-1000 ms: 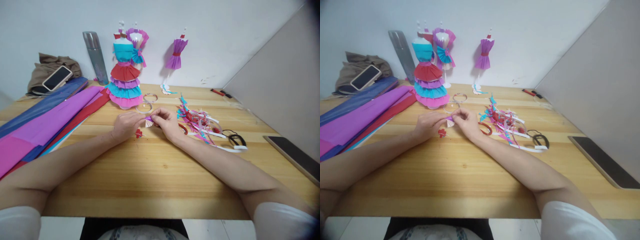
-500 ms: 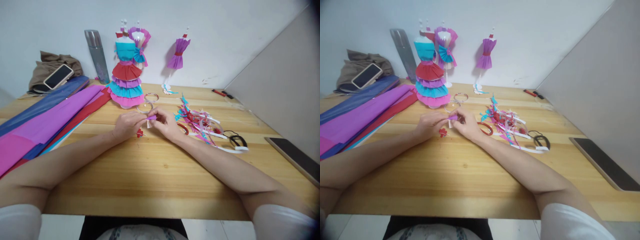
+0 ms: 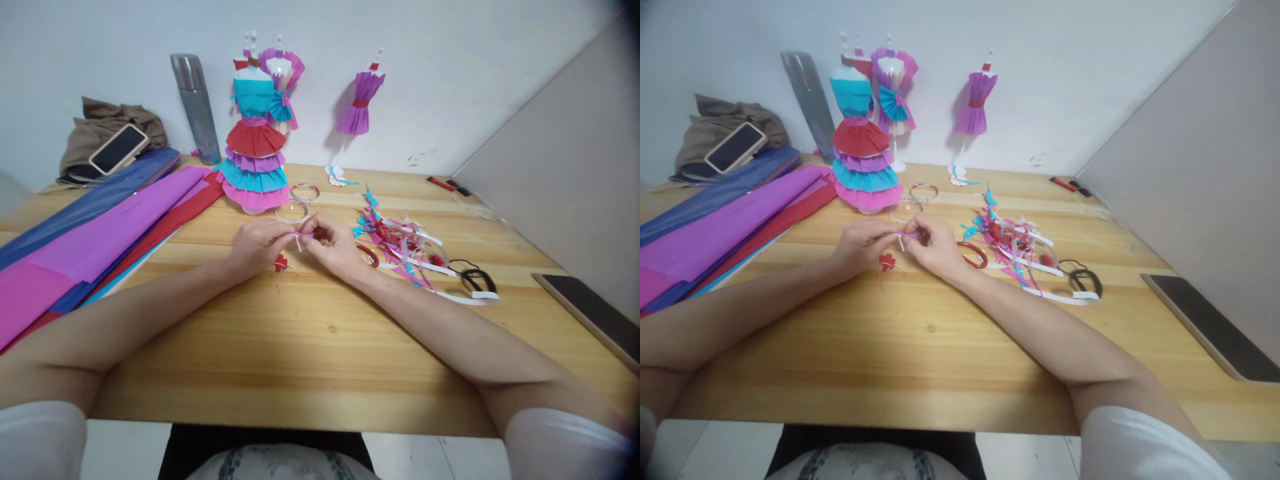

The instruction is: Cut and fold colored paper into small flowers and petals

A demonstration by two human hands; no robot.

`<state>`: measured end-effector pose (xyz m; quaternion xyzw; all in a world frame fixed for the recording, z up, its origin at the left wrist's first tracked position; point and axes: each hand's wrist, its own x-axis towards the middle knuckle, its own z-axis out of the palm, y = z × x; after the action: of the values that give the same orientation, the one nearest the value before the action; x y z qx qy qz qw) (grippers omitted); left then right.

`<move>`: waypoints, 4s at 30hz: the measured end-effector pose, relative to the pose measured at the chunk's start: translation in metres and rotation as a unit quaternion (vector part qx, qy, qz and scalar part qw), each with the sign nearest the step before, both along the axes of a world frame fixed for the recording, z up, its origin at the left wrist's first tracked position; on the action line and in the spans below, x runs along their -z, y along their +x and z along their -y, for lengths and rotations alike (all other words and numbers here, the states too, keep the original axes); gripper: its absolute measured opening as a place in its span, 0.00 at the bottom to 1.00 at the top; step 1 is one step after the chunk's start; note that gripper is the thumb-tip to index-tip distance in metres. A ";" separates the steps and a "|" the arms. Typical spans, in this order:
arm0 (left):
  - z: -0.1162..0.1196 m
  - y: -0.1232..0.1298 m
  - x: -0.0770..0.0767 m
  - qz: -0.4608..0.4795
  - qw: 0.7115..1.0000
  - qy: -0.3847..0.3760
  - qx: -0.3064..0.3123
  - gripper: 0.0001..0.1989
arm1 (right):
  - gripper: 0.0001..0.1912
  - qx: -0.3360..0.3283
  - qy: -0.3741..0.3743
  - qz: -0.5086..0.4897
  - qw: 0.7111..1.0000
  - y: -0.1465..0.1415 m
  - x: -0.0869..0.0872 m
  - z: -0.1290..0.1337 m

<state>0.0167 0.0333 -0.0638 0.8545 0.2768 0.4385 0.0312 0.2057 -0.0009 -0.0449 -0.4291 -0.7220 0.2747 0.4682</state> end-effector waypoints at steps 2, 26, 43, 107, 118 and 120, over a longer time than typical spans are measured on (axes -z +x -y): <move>0.000 0.000 0.001 0.010 1.000 -0.009 -0.007 0.11 | 0.07 0.003 -0.003 -0.004 1.000 0.000 0.001 0.000; 0.001 0.001 0.003 -0.002 0.999 -0.024 -0.034 0.11 | 0.31 -0.005 0.133 0.134 0.982 -0.004 0.007 0.000; 0.003 0.004 0.004 -0.015 0.999 -0.006 -0.038 0.10 | 0.03 0.058 0.125 0.143 0.980 0.000 0.007 0.000; -0.007 -0.002 -0.017 0.259 0.657 -0.642 0.300 0.19 | 0.15 -0.017 -0.114 -0.238 0.964 -0.012 -0.007 0.013; -0.006 -0.001 -0.016 0.232 0.665 -0.645 0.298 0.20 | 0.18 -0.054 -0.143 -0.249 0.956 -0.014 -0.005 0.012; -0.006 -0.001 -0.017 0.222 0.666 -0.646 0.300 0.20 | 0.18 -0.059 -0.139 -0.246 0.957 -0.014 -0.005 0.012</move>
<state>0.0156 0.0395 -0.0471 0.5343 0.2043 0.2938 0.7658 0.1920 -0.0125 -0.0395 -0.3659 -0.5630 0.4963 0.5503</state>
